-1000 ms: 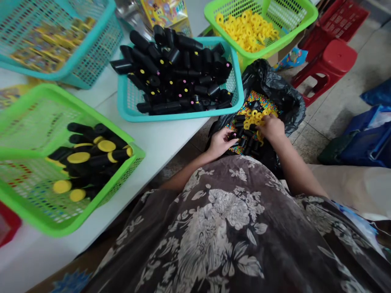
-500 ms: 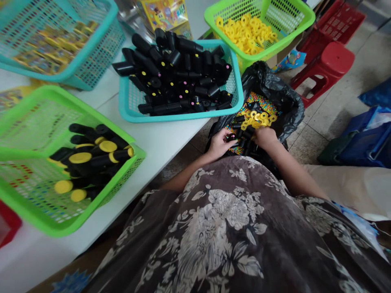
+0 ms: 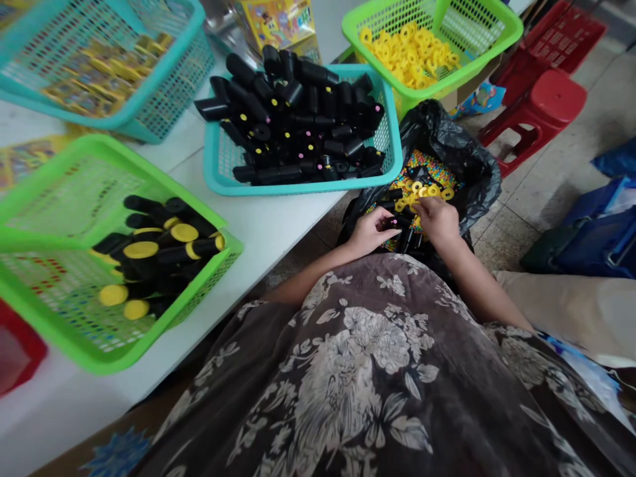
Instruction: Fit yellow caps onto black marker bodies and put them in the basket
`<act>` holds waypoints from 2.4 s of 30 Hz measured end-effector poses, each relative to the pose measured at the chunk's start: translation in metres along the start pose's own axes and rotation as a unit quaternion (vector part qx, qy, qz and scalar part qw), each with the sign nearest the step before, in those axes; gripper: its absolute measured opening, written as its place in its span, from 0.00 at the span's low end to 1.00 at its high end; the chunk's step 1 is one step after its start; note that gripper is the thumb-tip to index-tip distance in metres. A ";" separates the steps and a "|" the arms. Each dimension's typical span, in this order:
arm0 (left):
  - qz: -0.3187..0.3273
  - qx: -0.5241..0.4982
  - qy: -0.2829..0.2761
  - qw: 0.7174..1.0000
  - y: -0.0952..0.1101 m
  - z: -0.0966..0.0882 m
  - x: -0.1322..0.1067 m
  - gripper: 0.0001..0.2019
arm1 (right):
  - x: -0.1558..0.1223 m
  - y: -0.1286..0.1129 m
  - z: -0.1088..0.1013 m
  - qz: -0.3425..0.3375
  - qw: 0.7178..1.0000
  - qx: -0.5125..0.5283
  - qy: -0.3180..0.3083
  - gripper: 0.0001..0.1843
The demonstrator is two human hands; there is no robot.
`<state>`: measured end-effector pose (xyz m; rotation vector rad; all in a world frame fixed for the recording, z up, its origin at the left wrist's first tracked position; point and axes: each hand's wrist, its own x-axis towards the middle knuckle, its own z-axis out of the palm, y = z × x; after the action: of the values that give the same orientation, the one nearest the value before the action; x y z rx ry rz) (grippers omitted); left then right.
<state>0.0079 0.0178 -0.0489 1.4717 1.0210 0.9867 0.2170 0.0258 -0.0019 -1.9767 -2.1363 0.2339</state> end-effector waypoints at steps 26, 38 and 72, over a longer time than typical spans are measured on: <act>0.071 0.098 0.057 0.991 0.030 0.007 -0.001 0.10 | -0.026 -0.037 -0.001 0.045 0.880 0.473 -0.004 0.22; 0.097 0.081 0.061 0.990 0.024 0.008 -0.010 0.16 | -0.024 -0.047 -0.005 0.216 0.676 0.694 -0.120 0.19; -0.169 -0.150 -0.080 0.971 0.033 0.003 -0.005 0.23 | -0.022 -0.059 0.004 0.235 0.688 0.686 -0.045 0.18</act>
<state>0.0129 0.0091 -0.0169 1.0661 0.9204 0.7277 0.1603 -0.0009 0.0085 -1.3477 -0.7119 1.4826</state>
